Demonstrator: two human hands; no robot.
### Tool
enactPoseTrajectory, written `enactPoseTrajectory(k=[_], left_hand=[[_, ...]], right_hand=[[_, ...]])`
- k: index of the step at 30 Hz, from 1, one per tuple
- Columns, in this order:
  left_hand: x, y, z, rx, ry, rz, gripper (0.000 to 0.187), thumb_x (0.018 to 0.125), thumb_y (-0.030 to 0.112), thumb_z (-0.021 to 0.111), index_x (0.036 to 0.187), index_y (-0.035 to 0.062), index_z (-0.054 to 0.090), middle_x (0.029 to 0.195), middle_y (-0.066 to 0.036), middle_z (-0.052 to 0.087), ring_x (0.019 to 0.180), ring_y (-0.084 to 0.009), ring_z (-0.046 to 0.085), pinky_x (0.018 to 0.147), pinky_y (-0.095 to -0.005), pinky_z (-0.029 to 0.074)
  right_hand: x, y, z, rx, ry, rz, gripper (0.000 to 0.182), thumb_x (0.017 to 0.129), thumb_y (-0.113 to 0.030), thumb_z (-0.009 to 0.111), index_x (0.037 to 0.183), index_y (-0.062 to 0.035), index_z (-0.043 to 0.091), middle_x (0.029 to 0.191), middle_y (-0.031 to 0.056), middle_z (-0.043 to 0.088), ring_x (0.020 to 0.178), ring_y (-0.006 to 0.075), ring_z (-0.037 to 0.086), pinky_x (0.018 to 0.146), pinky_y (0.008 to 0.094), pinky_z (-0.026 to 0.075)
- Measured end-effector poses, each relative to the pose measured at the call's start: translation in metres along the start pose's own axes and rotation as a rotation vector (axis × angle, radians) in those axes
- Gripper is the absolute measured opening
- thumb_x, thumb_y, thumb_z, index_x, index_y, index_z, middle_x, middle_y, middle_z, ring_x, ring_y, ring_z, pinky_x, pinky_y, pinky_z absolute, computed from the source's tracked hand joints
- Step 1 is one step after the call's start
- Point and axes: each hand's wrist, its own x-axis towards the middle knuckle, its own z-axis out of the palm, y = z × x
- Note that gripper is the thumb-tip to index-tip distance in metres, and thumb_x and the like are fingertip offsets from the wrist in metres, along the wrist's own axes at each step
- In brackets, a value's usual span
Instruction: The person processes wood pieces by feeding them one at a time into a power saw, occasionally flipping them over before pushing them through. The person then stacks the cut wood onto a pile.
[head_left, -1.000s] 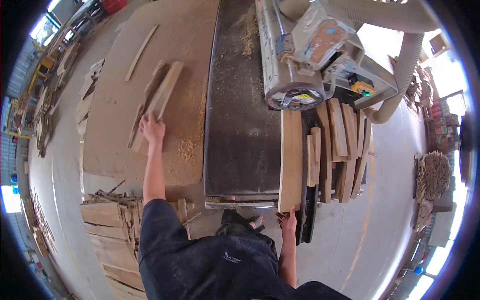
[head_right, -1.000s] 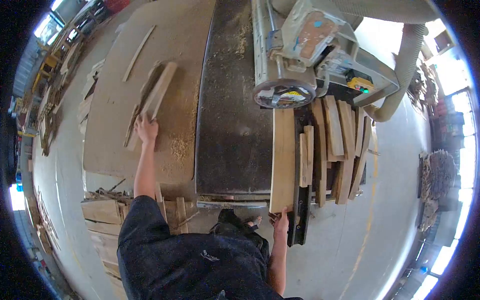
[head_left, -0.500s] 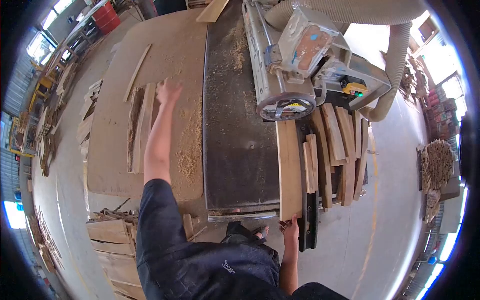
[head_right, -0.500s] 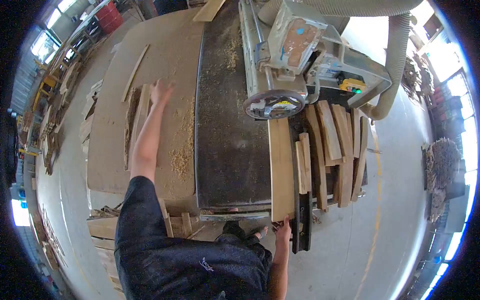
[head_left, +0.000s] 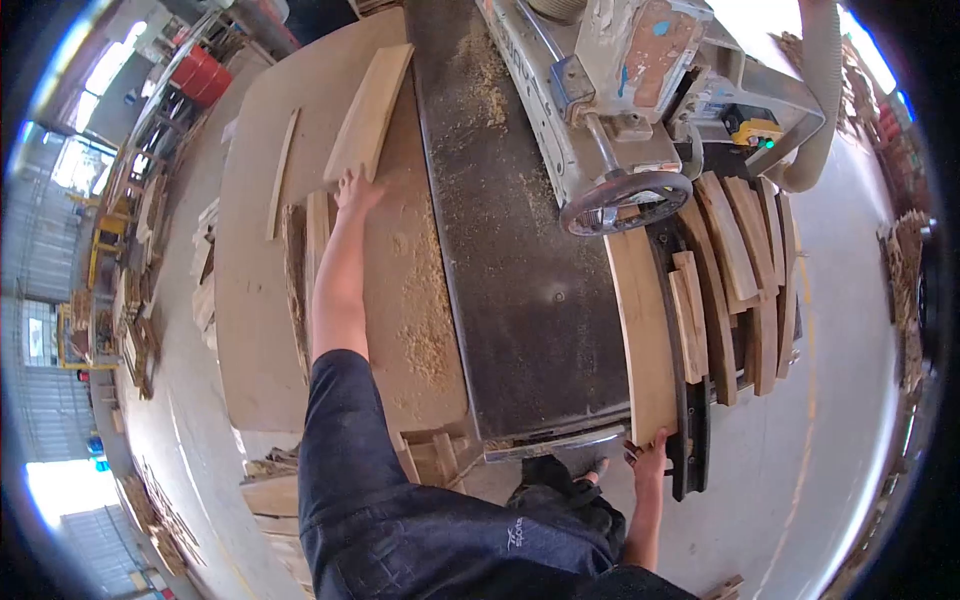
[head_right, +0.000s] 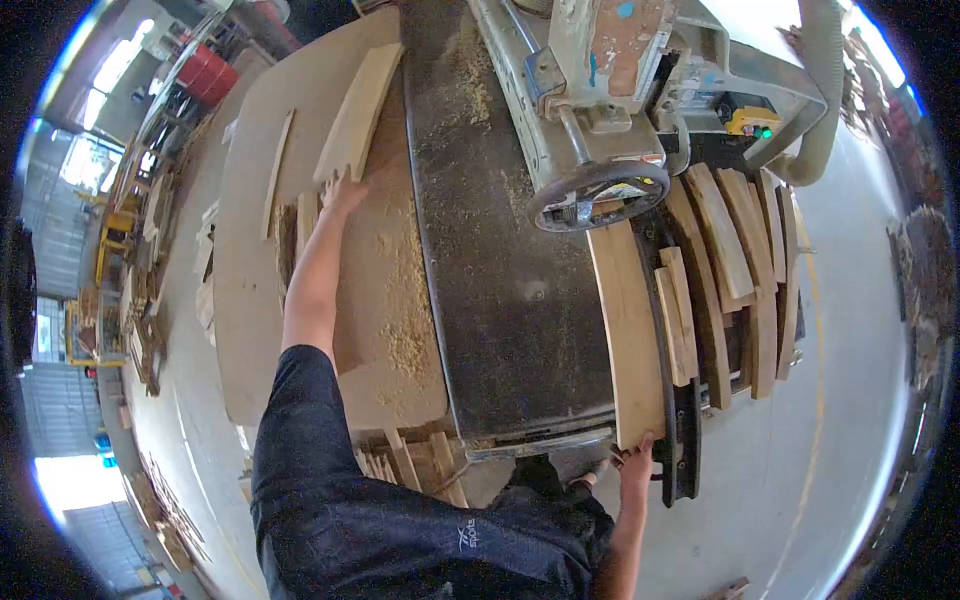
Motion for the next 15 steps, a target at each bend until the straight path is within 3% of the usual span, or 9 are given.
enactPoseTrajectory(k=[3,7,14,15], left_hand=[[0.001,-0.015,0.024,0.071,0.055,0.034,0.087,0.089,0.063,0.055,0.158,0.0187,0.025,0.165,-0.017,0.014,0.152,-0.0346,0.016,0.118,-0.0566,0.023],[-0.034,0.014,0.028,-0.028,0.137,-0.004,0.082,0.093,0.065,0.046,0.157,0.0171,0.03,0.164,-0.016,0.019,0.152,-0.0341,0.018,0.118,-0.0563,0.022],[-0.121,0.05,0.046,-0.021,0.137,0.087,0.072,0.097,0.053,0.046,0.156,0.0168,0.029,0.16,-0.015,0.028,0.148,-0.0346,0.025,0.118,-0.0564,0.023],[-0.138,0.049,0.048,-0.049,0.153,0.084,0.069,0.097,0.052,0.046,0.155,0.0167,0.032,0.159,-0.015,0.03,0.147,-0.0345,0.027,0.118,-0.0563,0.024]], right_hand=[[-0.009,-0.012,-0.002,-0.024,-0.049,-0.003,0.08,0.087,-0.079,0.049,0.132,-0.013,0.051,0.114,0.0065,0.064,0.1,0.0266,0.063,0.081,0.0401,0.045],[-0.018,-0.026,0.007,-0.038,-0.107,0.019,0.074,0.092,-0.074,0.045,0.129,-0.0097,0.052,0.112,0.0081,0.064,0.1,0.0265,0.062,0.083,0.0397,0.046],[-0.01,-0.03,0.006,-0.116,-0.08,0.01,0.07,0.094,-0.072,0.044,0.125,-0.0104,0.054,0.109,0.0081,0.065,0.093,0.0255,0.061,0.081,0.039,0.046],[-0.002,-0.026,0.003,-0.055,-0.009,0.026,0.066,0.093,-0.071,0.046,0.12,-0.0123,0.055,0.106,0.0074,0.065,0.088,0.0249,0.062,0.074,0.0378,0.046]])
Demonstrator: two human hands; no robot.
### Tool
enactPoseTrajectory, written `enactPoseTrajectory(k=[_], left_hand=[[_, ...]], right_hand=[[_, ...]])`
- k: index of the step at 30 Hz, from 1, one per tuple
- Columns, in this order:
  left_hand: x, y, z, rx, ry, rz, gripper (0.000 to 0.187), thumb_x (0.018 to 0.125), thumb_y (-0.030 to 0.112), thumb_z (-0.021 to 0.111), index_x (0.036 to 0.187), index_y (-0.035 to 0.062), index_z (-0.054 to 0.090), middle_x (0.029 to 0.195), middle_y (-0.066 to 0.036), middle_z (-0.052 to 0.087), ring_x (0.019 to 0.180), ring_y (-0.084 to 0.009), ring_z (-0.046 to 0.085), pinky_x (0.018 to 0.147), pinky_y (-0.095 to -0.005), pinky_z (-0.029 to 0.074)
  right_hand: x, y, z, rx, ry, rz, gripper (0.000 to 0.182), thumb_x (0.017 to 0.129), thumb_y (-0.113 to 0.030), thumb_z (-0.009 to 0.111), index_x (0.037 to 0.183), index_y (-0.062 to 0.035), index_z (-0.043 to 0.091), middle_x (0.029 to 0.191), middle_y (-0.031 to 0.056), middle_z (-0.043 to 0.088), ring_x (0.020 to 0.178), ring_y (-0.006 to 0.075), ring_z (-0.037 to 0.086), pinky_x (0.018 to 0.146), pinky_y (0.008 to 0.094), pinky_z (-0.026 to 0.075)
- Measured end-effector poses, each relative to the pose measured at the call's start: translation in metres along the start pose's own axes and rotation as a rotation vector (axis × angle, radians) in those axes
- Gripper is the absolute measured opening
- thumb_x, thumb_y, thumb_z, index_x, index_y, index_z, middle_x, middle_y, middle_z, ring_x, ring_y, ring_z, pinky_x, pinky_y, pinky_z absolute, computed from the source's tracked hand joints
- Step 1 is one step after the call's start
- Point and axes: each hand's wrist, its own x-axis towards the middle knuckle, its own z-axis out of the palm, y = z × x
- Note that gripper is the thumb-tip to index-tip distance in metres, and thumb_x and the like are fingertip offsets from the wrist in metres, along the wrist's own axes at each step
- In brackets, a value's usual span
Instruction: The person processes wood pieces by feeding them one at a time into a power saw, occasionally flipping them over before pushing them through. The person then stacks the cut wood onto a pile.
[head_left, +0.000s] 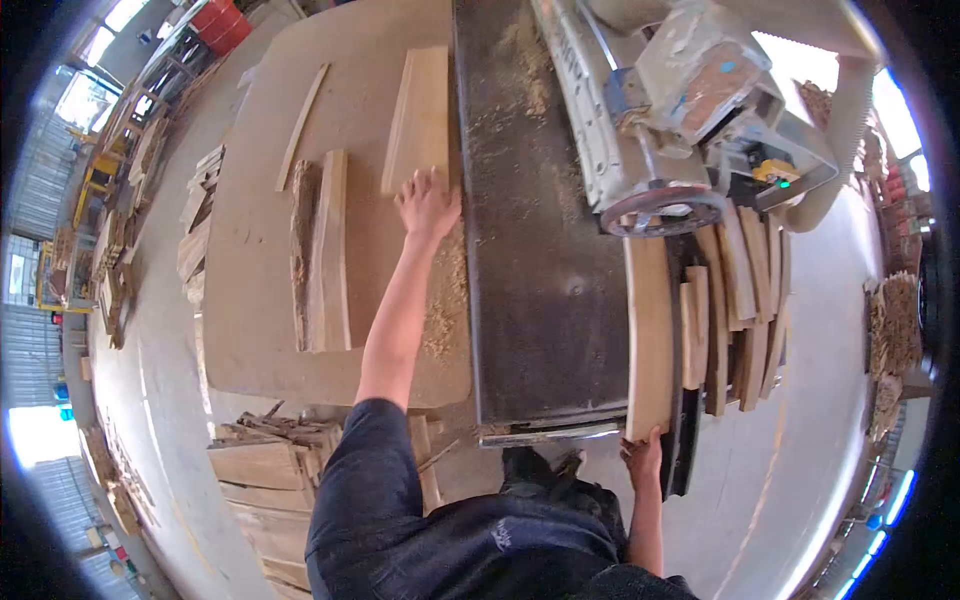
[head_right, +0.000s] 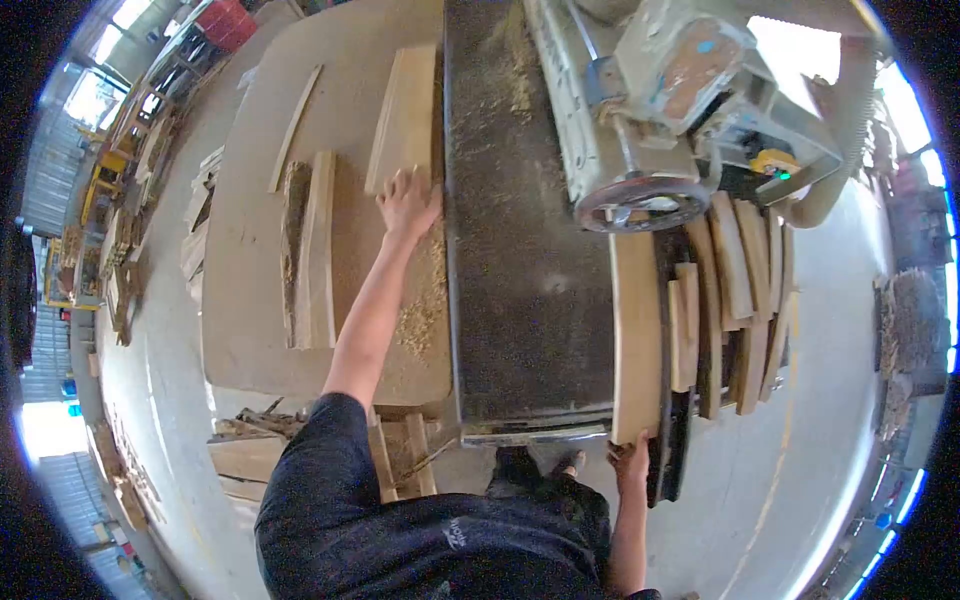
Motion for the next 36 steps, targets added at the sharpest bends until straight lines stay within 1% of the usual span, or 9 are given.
enactPoseTrajectory(k=[5,10,12,15,20,22,24,28,36], left_hand=[[-0.117,-0.021,-0.024,-0.052,0.031,-0.025,0.06,0.098,0.054,0.046,0.145,0.0164,0.048,0.151,-0.015,0.042,0.141,-0.0341,0.035,0.112,-0.0555,0.029],[-0.202,-0.029,0.006,-0.084,0.154,-0.177,0.062,0.097,0.054,0.048,0.142,0.0123,0.051,0.146,-0.022,0.045,0.136,-0.0411,0.04,0.109,-0.0585,0.032],[-0.24,0.023,-0.005,-0.106,0.154,-0.499,0.054,0.096,0.045,0.056,0.13,0.0029,0.059,0.139,-0.027,0.049,0.13,-0.0415,0.045,0.107,-0.0555,0.035],[-0.309,0.124,0.005,-0.353,0.36,0.0,0.033,0.084,0.026,0.067,0.103,-0.0006,0.069,0.115,-0.026,0.062,0.109,-0.0445,0.058,0.097,-0.052,0.045],[-0.422,0.292,0.041,-0.343,-0.096,0.16,0.052,0.095,0.037,0.055,0.129,-0.0038,0.055,0.148,-0.026,0.04,0.14,-0.0418,0.035,0.11,-0.0546,0.034],[-0.427,0.315,0.074,-0.413,0.148,0.058,0.063,0.098,0.039,0.052,0.138,-0.0079,0.043,0.157,-0.024,0.027,0.147,-0.04,0.023,0.116,-0.0526,0.024],[-0.407,0.325,0.078,-0.451,0.148,0.029,0.067,0.096,0.039,0.053,0.14,-0.0098,0.039,0.157,-0.025,0.026,0.148,-0.0396,0.021,0.118,-0.0523,0.021],[-0.351,0.324,0.078,-0.411,0.147,0.037,0.07,0.096,0.04,0.053,0.14,-0.012,0.037,0.156,-0.028,0.027,0.149,-0.0391,0.02,0.119,-0.0522,0.018],[-0.239,0.336,0.075,-0.307,0.151,0.005,0.064,0.1,0.04,0.045,0.138,-0.0111,0.04,0.156,-0.028,0.028,0.148,-0.0394,0.021,0.118,-0.0516,0.019]], right_hand=[[-0.005,-0.01,-0.003,-0.036,-0.008,-0.009,0.043,0.094,-0.06,0.057,0.107,-0.0189,0.061,0.092,-0.0027,0.063,0.084,0.0207,0.063,0.068,0.0378,0.043],[-0.003,-0.016,-0.005,-0.058,-0.132,0.011,0.049,0.098,-0.058,0.051,0.119,-0.0146,0.06,0.104,0.0016,0.067,0.089,0.0202,0.066,0.073,0.0345,0.046],[-0.007,-0.014,0.001,-0.037,-0.142,0.035,0.049,0.1,-0.057,0.05,0.12,-0.0134,0.06,0.104,0.0025,0.068,0.089,0.0202,0.066,0.073,0.0336,0.048],[-0.006,-0.013,-0.005,-0.054,-0.179,-0.023,0.046,0.102,-0.051,0.048,0.117,-0.0088,0.06,0.103,0.0063,0.069,0.086,0.0206,0.067,0.073,0.0334,0.05],[-0.007,0.0,-0.03,-0.127,-0.207,0.046,0.056,0.1,-0.057,0.05,0.111,-0.0034,0.063,0.095,0.0098,0.069,0.082,0.0219,0.067,0.072,0.0345,0.05],[-0.018,-0.017,-0.023,-0.205,-0.22,0.105,0.059,0.1,-0.057,0.049,0.102,-0.0001,0.063,0.084,0.0118,0.068,0.075,0.0216,0.065,0.071,0.0348,0.05],[-0.018,-0.028,-0.016,-0.142,-0.373,0.045,0.059,0.103,-0.055,0.044,0.08,-0.0027,0.059,0.068,0.0099,0.063,0.064,0.0199,0.061,0.062,0.0349,0.046],[0.013,-0.066,0.038,-0.032,-0.407,0.09,0.05,0.105,-0.048,0.044,0.075,-0.0085,0.051,0.058,0.0047,0.051,0.048,0.0166,0.049,0.044,0.0318,0.033],[0.054,-0.127,0.136,-0.06,-0.299,0.185,0.05,0.106,-0.051,0.04,0.074,-0.0122,0.042,0.057,-0.0002,0.037,0.047,0.0134,0.035,0.043,0.0297,0.025]])
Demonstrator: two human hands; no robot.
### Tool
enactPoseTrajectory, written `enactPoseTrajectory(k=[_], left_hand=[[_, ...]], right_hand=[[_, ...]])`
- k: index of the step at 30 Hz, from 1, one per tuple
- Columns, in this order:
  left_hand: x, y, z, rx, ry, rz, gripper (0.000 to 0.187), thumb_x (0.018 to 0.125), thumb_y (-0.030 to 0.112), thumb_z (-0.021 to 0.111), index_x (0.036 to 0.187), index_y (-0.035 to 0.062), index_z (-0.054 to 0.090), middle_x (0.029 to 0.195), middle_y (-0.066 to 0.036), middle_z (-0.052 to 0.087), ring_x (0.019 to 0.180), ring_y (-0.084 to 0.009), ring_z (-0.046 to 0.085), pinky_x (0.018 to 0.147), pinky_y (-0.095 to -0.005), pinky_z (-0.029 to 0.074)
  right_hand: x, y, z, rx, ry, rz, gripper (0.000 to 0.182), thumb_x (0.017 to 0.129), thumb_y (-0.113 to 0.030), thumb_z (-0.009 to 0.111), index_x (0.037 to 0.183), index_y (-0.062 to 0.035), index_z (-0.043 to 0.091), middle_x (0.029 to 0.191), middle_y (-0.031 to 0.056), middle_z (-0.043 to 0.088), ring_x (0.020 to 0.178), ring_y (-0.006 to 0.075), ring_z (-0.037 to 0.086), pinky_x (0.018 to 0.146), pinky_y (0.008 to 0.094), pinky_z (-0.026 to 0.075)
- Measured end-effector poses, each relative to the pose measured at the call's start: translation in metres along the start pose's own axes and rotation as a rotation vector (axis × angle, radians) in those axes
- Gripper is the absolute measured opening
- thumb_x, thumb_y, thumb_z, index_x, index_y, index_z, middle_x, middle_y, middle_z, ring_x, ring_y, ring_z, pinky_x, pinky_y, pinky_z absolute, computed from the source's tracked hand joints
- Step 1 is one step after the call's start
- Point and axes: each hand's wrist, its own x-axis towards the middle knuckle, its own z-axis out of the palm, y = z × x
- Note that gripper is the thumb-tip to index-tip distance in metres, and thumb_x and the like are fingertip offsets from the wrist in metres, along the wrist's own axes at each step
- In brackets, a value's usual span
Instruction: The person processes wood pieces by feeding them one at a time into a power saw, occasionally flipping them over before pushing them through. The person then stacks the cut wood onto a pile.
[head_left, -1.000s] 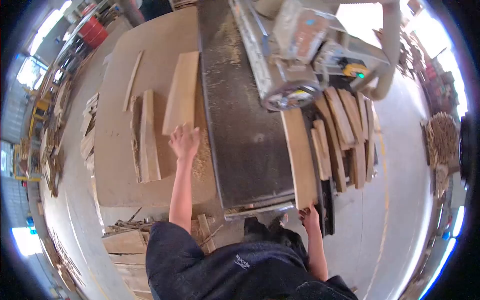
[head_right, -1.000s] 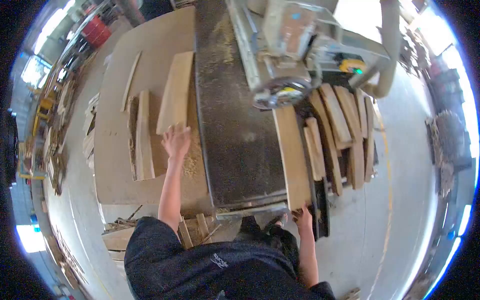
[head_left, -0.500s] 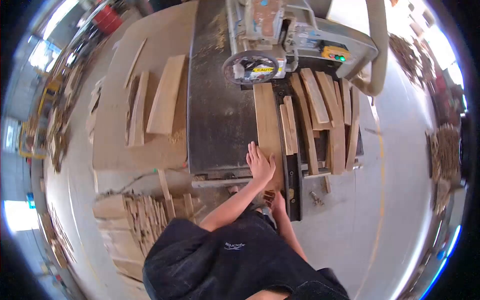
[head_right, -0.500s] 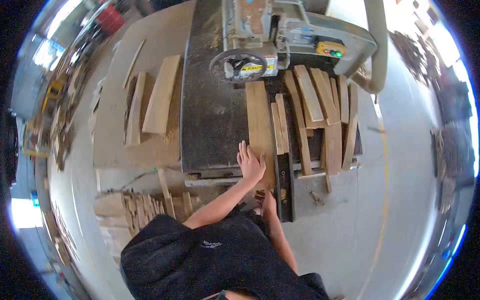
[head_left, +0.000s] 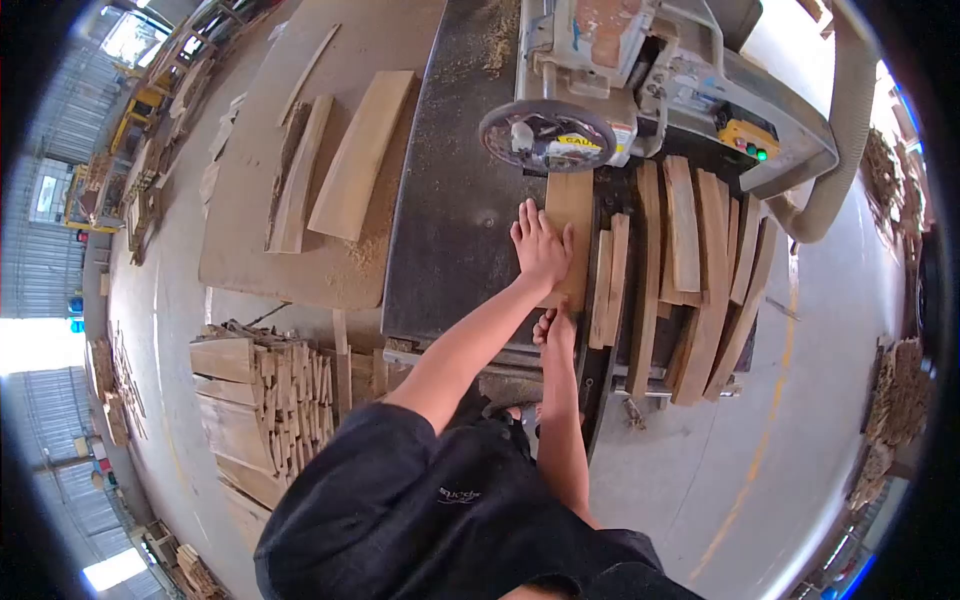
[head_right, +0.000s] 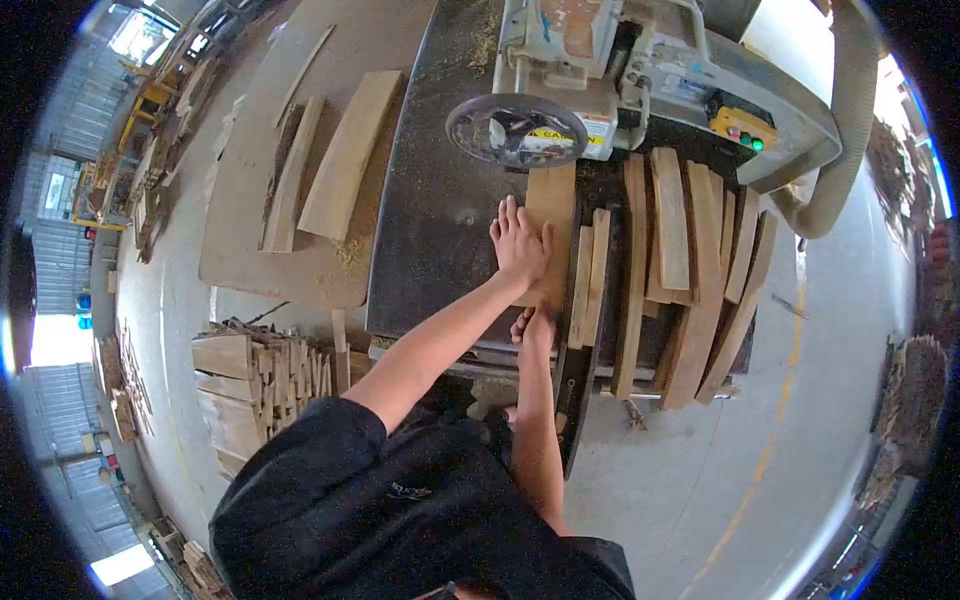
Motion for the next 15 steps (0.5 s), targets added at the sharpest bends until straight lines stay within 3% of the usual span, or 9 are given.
enactPoseTrajectory(k=[5,6,7,8,10,13,14,15], left_hand=[[0.03,-0.002,0.0,-0.19,-0.037,-0.058,0.062,0.098,0.035,0.05,0.139,-0.0094,0.039,0.155,-0.028,0.03,0.147,-0.0397,0.023,0.117,-0.0523,0.02],[0.034,-0.005,0.014,-0.232,-0.017,-0.019,0.065,0.096,0.035,0.054,0.14,-0.0094,0.039,0.154,-0.03,0.028,0.146,-0.0418,0.023,0.116,-0.0537,0.022],[0.045,-0.018,0.017,-0.272,0.017,0.022,0.067,0.093,0.035,0.058,0.14,-0.0094,0.039,0.154,-0.032,0.027,0.146,-0.044,0.024,0.115,-0.0551,0.023],[0.06,-0.038,0.002,-0.269,0.056,-0.026,0.067,0.093,0.035,0.058,0.14,-0.0094,0.039,0.154,-0.032,0.027,0.146,-0.044,0.024,0.115,-0.0551,0.023],[0.076,-0.064,-0.038,-0.19,0.145,-0.06,0.076,0.084,0.036,0.07,0.141,-0.0047,0.041,0.152,-0.036,0.023,0.143,-0.0501,0.023,0.113,-0.0587,0.027],[0.111,-0.165,-0.107,-0.142,0.336,-0.23,0.099,0.068,0.043,0.086,0.146,0.0059,0.038,0.152,-0.038,0.019,0.141,-0.0529,0.024,0.112,-0.061,0.027],[0.116,-0.204,-0.144,-0.191,0.202,-0.325,0.106,0.067,0.047,0.085,0.15,0.0052,0.034,0.154,-0.04,0.014,0.145,-0.0544,0.015,0.116,-0.0624,0.019],[0.121,-0.253,-0.148,-0.113,0.205,-0.311,0.113,0.064,0.052,0.087,0.152,0.0072,0.033,0.154,-0.041,0.015,0.144,-0.0555,0.015,0.116,-0.0626,0.016]], right_hand=[[0.011,-0.022,0.012,0.007,0.007,-0.079,0.05,0.103,-0.055,0.044,0.073,-0.0157,0.042,0.056,-0.0024,0.038,0.046,0.0115,0.038,0.04,0.0248,0.023],[0.02,-0.025,0.009,-0.01,-0.047,-0.128,0.045,0.106,-0.046,0.045,0.074,-0.0136,0.043,0.058,-0.0011,0.039,0.05,0.0134,0.038,0.044,0.0279,0.026],[0.019,-0.035,0.018,-0.022,0.026,-0.077,0.045,0.105,-0.046,0.047,0.074,-0.0139,0.043,0.06,-0.0012,0.04,0.052,0.0133,0.04,0.044,0.0276,0.026],[0.035,-0.042,0.017,-0.029,0.042,-0.045,0.046,0.104,-0.047,0.048,0.074,-0.0136,0.043,0.06,-0.001,0.041,0.053,0.0134,0.04,0.045,0.0277,0.026],[0.022,-0.057,0.044,-0.071,0.16,-0.095,0.048,0.103,-0.052,0.049,0.074,-0.0134,0.044,0.061,-0.0014,0.041,0.053,0.0139,0.041,0.046,0.0277,0.029],[0.033,-0.064,0.053,-0.095,0.173,-0.14,0.05,0.101,-0.057,0.049,0.074,-0.0145,0.046,0.061,-0.0018,0.042,0.053,0.014,0.043,0.046,0.0278,0.031],[0.04,-0.068,0.052,-0.082,0.127,-0.186,0.051,0.1,-0.059,0.049,0.074,-0.0151,0.047,0.061,-0.002,0.043,0.053,0.0142,0.044,0.046,0.028,0.032],[0.045,-0.074,0.052,-0.082,0.144,-0.179,0.051,0.1,-0.059,0.049,0.074,-0.0151,0.047,0.061,-0.002,0.043,0.053,0.0142,0.044,0.046,0.028,0.032]])
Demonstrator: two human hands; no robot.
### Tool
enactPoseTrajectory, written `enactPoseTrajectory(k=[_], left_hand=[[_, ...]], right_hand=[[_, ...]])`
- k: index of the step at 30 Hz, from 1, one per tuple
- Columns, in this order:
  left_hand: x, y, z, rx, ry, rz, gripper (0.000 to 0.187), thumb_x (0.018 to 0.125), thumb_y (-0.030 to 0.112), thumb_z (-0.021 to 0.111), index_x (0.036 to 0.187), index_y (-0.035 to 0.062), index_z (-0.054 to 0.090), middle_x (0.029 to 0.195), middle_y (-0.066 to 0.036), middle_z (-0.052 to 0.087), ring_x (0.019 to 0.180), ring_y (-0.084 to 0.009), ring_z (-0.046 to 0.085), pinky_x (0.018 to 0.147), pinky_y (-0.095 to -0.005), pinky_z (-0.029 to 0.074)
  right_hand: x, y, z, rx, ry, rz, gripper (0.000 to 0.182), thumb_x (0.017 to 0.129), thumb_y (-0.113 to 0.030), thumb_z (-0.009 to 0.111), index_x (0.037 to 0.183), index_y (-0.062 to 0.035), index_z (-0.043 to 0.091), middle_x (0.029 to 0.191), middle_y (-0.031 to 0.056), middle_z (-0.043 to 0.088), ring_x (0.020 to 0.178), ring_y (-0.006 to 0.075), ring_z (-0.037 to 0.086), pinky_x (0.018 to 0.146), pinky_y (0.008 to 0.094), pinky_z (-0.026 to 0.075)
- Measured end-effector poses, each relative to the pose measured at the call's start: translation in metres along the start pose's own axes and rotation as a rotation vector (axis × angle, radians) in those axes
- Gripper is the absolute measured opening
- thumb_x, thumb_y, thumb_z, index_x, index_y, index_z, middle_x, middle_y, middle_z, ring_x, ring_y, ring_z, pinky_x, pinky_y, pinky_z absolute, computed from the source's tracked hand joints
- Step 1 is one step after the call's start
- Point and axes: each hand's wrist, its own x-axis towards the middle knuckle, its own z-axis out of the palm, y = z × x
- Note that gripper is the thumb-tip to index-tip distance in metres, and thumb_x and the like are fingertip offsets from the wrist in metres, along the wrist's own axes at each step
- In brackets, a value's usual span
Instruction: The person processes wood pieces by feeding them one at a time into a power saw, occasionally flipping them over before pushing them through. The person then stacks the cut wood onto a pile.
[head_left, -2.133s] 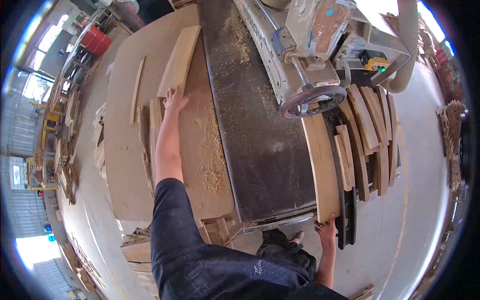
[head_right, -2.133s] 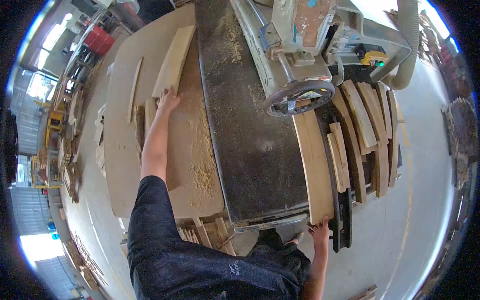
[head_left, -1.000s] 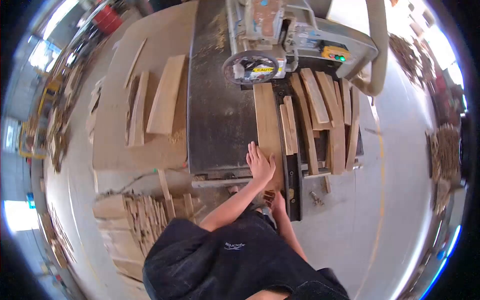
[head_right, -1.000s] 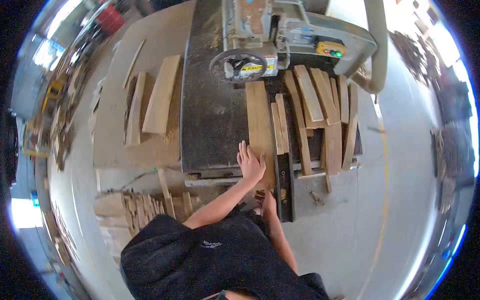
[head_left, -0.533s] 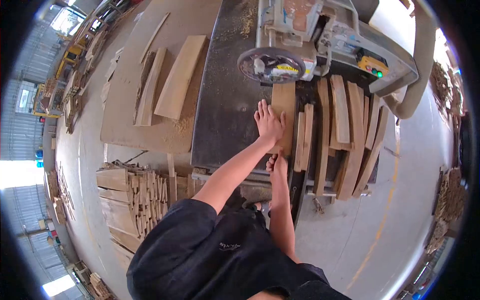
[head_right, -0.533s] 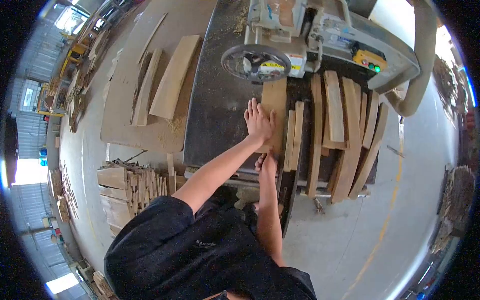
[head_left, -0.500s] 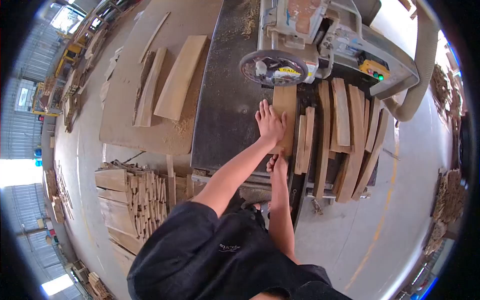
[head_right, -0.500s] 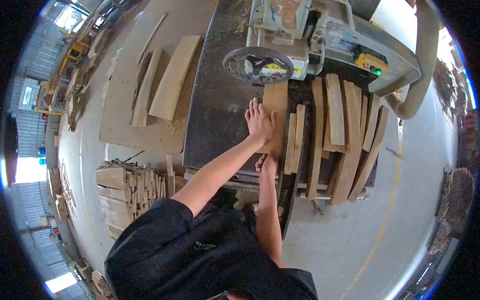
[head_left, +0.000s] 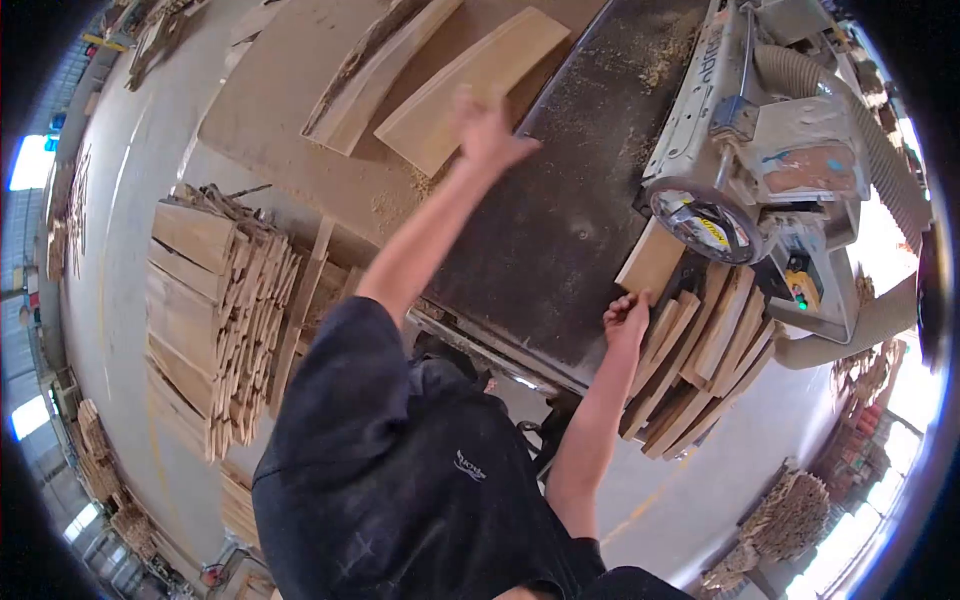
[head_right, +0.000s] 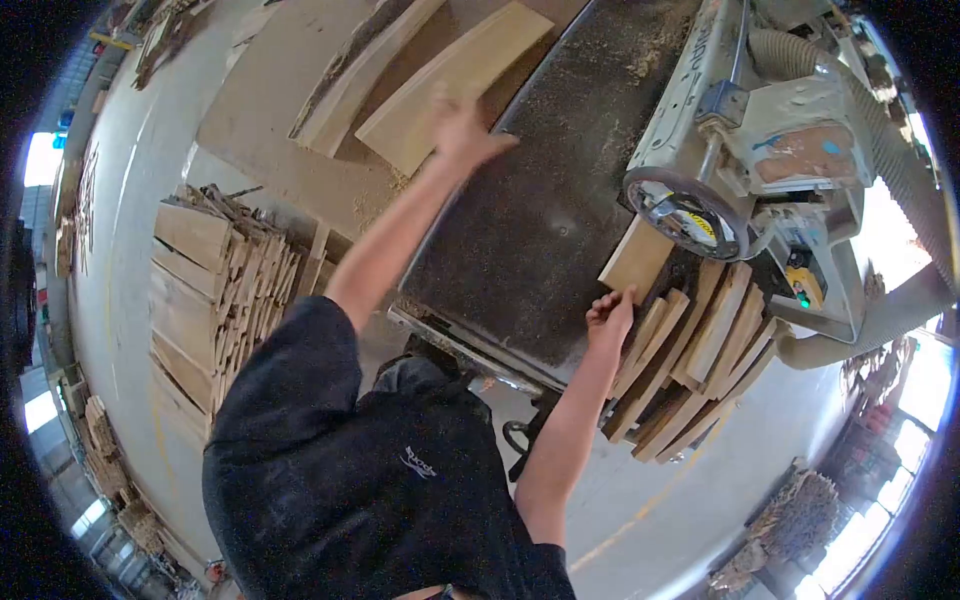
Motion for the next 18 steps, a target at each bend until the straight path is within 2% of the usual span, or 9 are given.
enactPoseTrajectory(k=[1,3,8,10,11,13,14,16,18], left_hand=[[0.018,-0.04,-0.023,-0.024,-0.166,-0.04,0.118,0.061,0.057,0.088,0.155,0.0155,0.031,0.155,-0.04,0.013,0.144,-0.0559,0.015,0.115,-0.0657,0.014],[0.026,-0.065,-0.06,0.513,-0.197,-0.099,0.119,0.059,0.063,0.085,0.157,0.0255,0.028,0.154,-0.04,0.018,0.144,-0.0544,0.019,0.112,-0.069,0.016],[0.031,-0.083,-0.069,0.464,-0.354,-0.113,0.113,0.061,0.071,0.078,0.156,0.0315,0.031,0.151,-0.036,0.03,0.139,-0.0493,0.034,0.109,-0.0652,0.029],[0.027,-0.076,-0.08,0.02,-0.635,-0.279,0.115,0.063,0.074,0.074,0.157,0.0224,0.031,0.146,-0.032,0.04,0.13,-0.0414,0.048,0.103,-0.0568,0.042],[0.008,-0.071,-0.093,-0.505,-0.726,-0.336,0.113,0.069,0.079,0.065,0.153,0.0093,0.035,0.133,-0.026,0.053,0.116,-0.0338,0.06,0.094,-0.0482,0.051],[-0.024,-0.076,-0.102,-1.269,-0.907,-0.647,0.106,0.074,0.079,0.057,0.145,0.002,0.042,0.12,-0.022,0.06,0.103,-0.0337,0.066,0.089,-0.0487,0.055],[-0.044,-0.049,-0.127,-1.579,-0.865,-0.599,0.098,0.078,0.079,0.051,0.14,0.0032,0.046,0.115,-0.021,0.062,0.102,-0.0367,0.065,0.088,-0.0537,0.055],[-0.079,-0.029,-0.142,-1.929,-0.87,-0.571,0.097,0.078,0.079,0.05,0.14,0.0033,0.047,0.114,-0.023,0.062,0.101,-0.0383,0.066,0.087,-0.0567,0.055],[-0.109,-0.044,-0.128,-1.965,-0.955,-0.616,0.096,0.079,0.077,0.052,0.142,0.0056,0.046,0.114,-0.023,0.063,0.103,-0.0397,0.065,0.09,-0.0566,0.054]], right_hand=[[0.008,-0.007,0.004,-0.005,-0.006,0.017,0.051,0.099,-0.06,0.049,0.074,-0.0155,0.047,0.06,-0.0018,0.044,0.053,0.0144,0.045,0.046,0.0284,0.033],[0.02,-0.021,0.011,-0.018,-0.058,0.04,0.052,0.099,-0.061,0.049,0.073,-0.0154,0.05,0.06,-0.0008,0.049,0.053,0.0157,0.048,0.045,0.0291,0.035],[0.034,-0.022,0.031,-0.146,0.006,-0.147,0.044,0.101,-0.052,0.051,0.08,-0.0137,0.058,0.066,-0.0003,0.058,0.055,0.0129,0.056,0.045,0.0265,0.039],[0.03,-0.021,0.042,-0.196,0.057,-0.228,0.041,0.101,-0.05,0.053,0.085,-0.0126,0.06,0.068,-0.0002,0.06,0.056,0.012,0.057,0.046,0.026,0.04],[0.024,-0.01,0.041,-0.225,0.036,-0.341,0.038,0.101,-0.047,0.055,0.09,-0.0111,0.062,0.071,0.0008,0.062,0.058,0.0119,0.058,0.048,0.0255,0.041],[0.007,0.01,0.03,-0.219,-0.05,-0.5,0.031,0.101,-0.039,0.059,0.1,-0.0089,0.063,0.082,0.0039,0.068,0.068,0.0134,0.063,0.055,0.0243,0.045],[0.002,0.02,0.026,-0.194,-0.056,-0.517,0.031,0.101,-0.039,0.059,0.1,-0.0089,0.063,0.082,0.0039,0.068,0.068,0.0134,0.063,0.055,0.0243,0.045],[-0.012,0.049,0.019,0.059,-0.195,-0.337,0.03,0.102,-0.038,0.057,0.101,-0.0089,0.063,0.088,0.0052,0.069,0.075,0.0155,0.066,0.059,0.0251,0.047],[-0.046,0.081,0.022,0.087,-0.402,-0.186,0.039,0.102,-0.045,0.053,0.105,-0.0077,0.064,0.095,0.008,0.069,0.087,0.0187,0.067,0.071,0.031,0.05]])
